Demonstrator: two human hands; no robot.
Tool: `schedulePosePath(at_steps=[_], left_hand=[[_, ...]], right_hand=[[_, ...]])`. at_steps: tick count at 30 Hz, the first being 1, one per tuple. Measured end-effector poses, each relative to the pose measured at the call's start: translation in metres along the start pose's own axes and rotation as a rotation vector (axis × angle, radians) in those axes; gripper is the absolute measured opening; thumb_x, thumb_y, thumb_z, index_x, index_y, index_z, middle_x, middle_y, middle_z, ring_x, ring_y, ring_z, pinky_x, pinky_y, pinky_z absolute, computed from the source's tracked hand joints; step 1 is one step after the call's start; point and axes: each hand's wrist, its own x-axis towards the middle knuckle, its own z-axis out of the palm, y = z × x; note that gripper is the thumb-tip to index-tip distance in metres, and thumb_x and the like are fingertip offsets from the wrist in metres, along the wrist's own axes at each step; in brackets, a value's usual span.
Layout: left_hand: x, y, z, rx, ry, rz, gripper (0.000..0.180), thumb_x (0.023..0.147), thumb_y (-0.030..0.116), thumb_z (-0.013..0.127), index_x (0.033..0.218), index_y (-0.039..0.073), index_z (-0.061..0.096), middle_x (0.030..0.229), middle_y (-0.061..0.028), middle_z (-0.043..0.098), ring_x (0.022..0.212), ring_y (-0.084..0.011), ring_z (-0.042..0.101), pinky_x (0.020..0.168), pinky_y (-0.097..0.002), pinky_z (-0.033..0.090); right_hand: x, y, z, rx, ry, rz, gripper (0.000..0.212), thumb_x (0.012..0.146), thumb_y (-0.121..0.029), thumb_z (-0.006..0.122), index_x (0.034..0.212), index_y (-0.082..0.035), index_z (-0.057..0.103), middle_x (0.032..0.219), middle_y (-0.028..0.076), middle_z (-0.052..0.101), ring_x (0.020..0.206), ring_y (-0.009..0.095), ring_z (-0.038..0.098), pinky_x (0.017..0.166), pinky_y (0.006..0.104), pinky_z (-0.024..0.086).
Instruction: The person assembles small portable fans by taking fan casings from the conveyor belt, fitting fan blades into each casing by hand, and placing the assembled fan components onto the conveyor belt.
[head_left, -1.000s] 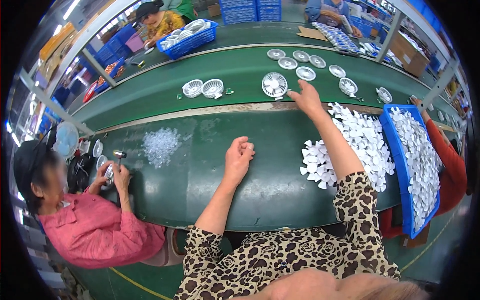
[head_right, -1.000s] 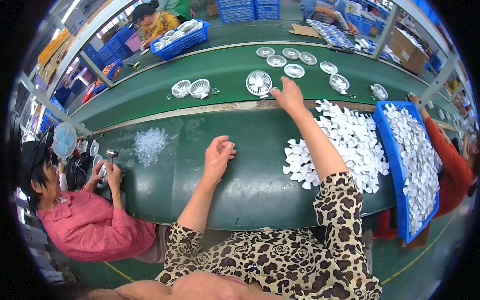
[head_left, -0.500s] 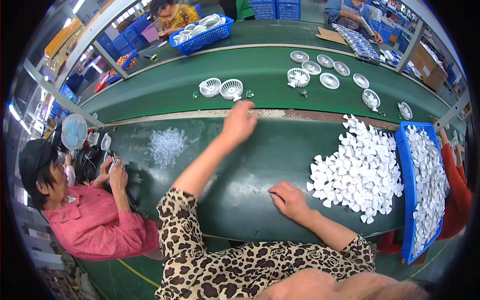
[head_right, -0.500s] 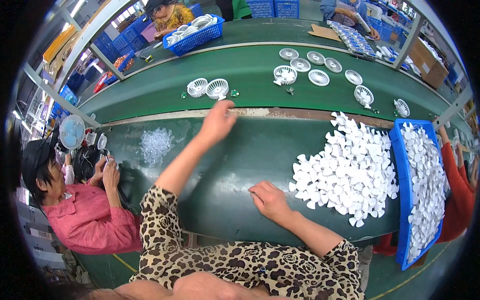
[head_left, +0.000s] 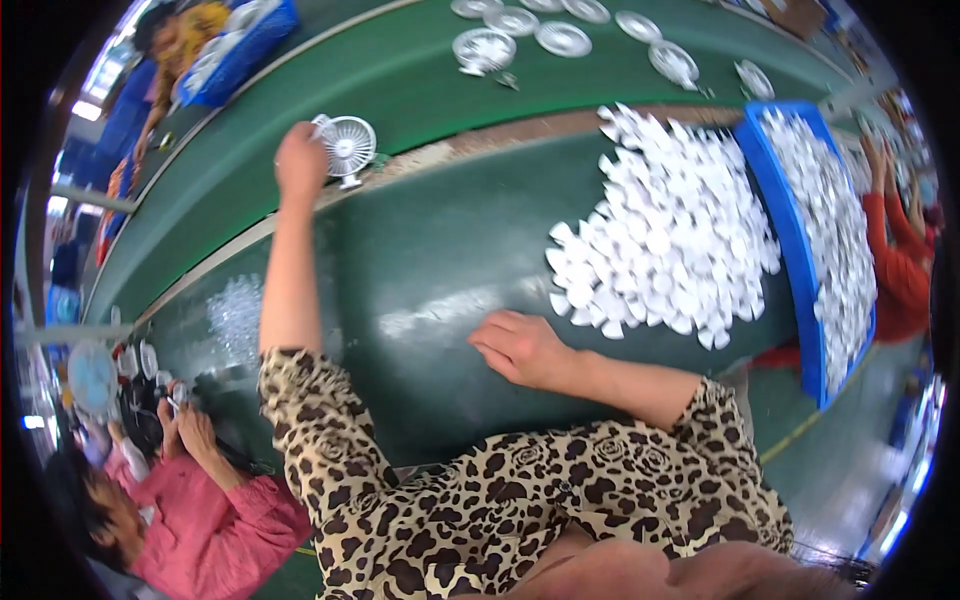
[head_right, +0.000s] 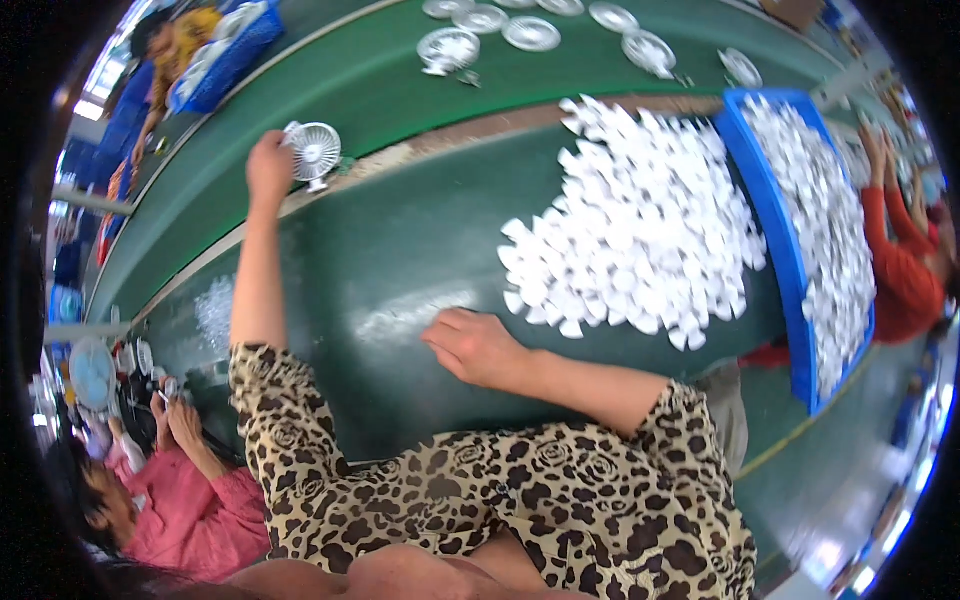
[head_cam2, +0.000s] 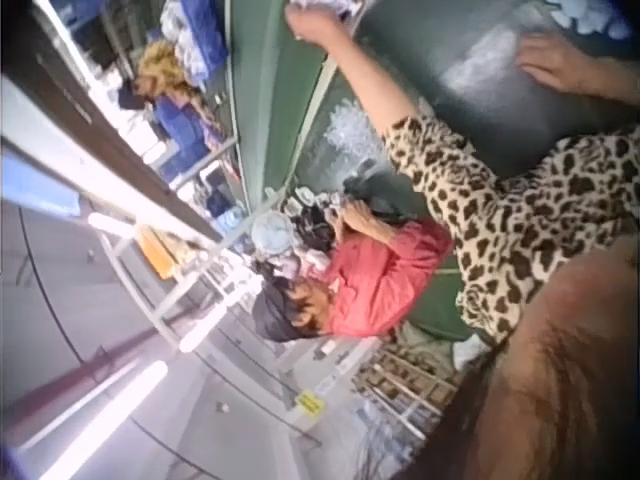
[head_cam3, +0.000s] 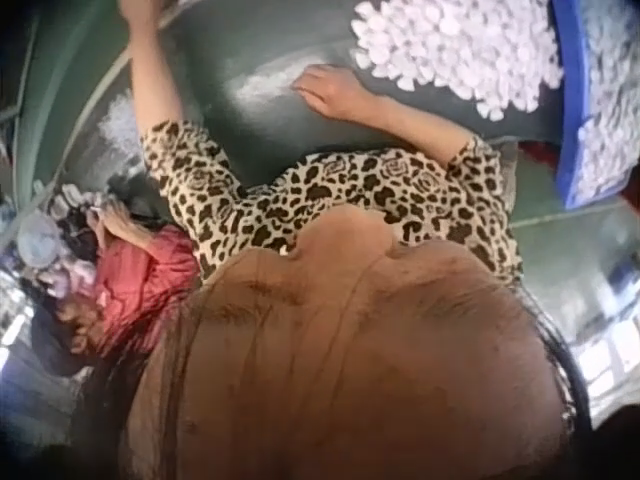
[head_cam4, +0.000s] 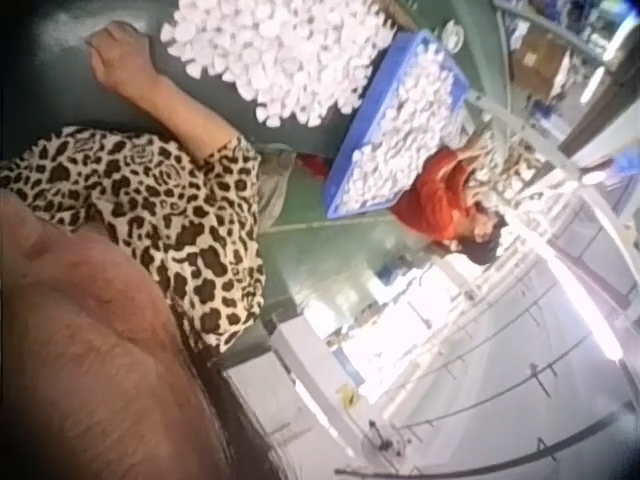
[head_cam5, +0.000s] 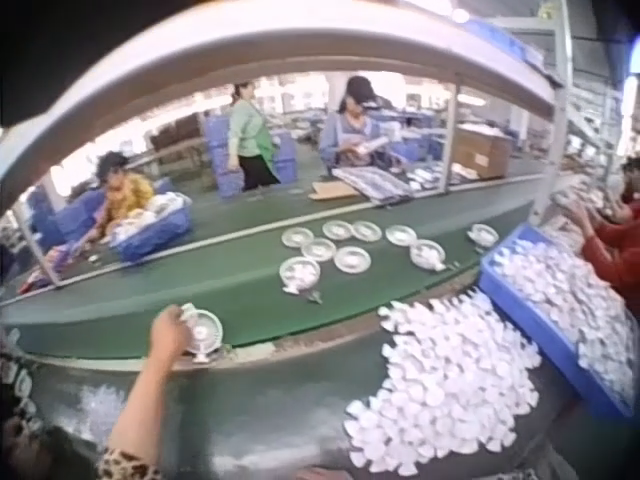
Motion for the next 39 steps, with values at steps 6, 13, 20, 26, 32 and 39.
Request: schedulePosePath(at_steps=[6,13,20,26,32,39], left_hand=[[-0.097,0.050,-0.060,-0.212,-0.150,0.240,0.021,0.082,0.004,0.060,0.103,0.001,0.061,0.092,-0.0133,0.062,0.077,-0.0278,0.059,0.072,-0.0348,0.048],[-0.192,0.044,-0.053,-0.003,0.042,0.476,0.029,0.079,0.004,0.062,0.107,0.003,0.058,0.113,-0.0159,0.056,0.102,-0.0364,0.053,0.087,-0.0408,0.045],[-0.226,0.026,-0.061,-0.112,-0.201,-0.058,0.022,0.083,0.019,0.063,0.095,0.000,0.061,0.090,-0.0185,0.065,0.084,-0.0365,0.063,0.074,-0.0424,0.048],[-0.231,0.068,-0.066,-0.299,-0.353,-0.081,0.015,0.089,0.015,0.057,0.093,0.000,0.058,0.077,-0.0152,0.063,0.071,-0.0253,0.062,0.069,-0.0357,0.048],[-0.237,0.117,-0.035,-1.154,-0.366,-0.308,0.020,0.093,0.013,0.057,0.107,-0.002,0.059,0.088,-0.0029,0.062,0.075,-0.0076,0.058,0.068,-0.0227,0.048],[-0.235,0.086,-0.013,-1.538,-0.265,-0.482,0.023,0.094,0.018,0.055,0.110,0.001,0.057,0.101,-0.0088,0.065,0.087,-0.0181,0.065,0.076,-0.0309,0.054]], right_hand=[[-0.001,0.011,-0.005,0.023,0.004,0.009,0.016,0.077,-0.001,0.062,0.092,-0.004,0.057,0.085,0.009,0.055,0.082,0.028,0.058,0.066,0.0380,0.049],[-0.009,0.010,0.001,-0.039,0.002,-0.023,0.014,0.079,-0.006,0.060,0.092,-0.008,0.057,0.084,0.011,0.055,0.081,0.031,0.058,0.063,0.0413,0.048],[0.009,-0.008,-0.058,-0.385,0.132,-0.100,0.026,0.073,-0.006,0.066,0.098,-0.003,0.057,0.095,0.013,0.055,0.088,0.031,0.053,0.072,0.0382,0.047],[0.012,0.021,-0.097,-0.747,-0.091,0.126,0.021,0.071,-0.012,0.066,0.090,-0.004,0.060,0.092,0.016,0.056,0.094,0.030,0.051,0.075,0.0405,0.041],[0.026,0.034,-0.100,-0.841,-0.096,0.105,0.011,0.075,-0.006,0.057,0.086,-0.003,0.059,0.082,0.014,0.059,0.084,0.029,0.057,0.071,0.0393,0.043],[0.034,0.009,-0.096,-0.086,0.224,0.186,0.016,0.085,-0.008,0.055,0.098,-0.003,0.061,0.091,0.017,0.065,0.084,0.037,0.062,0.074,0.0423,0.050]])
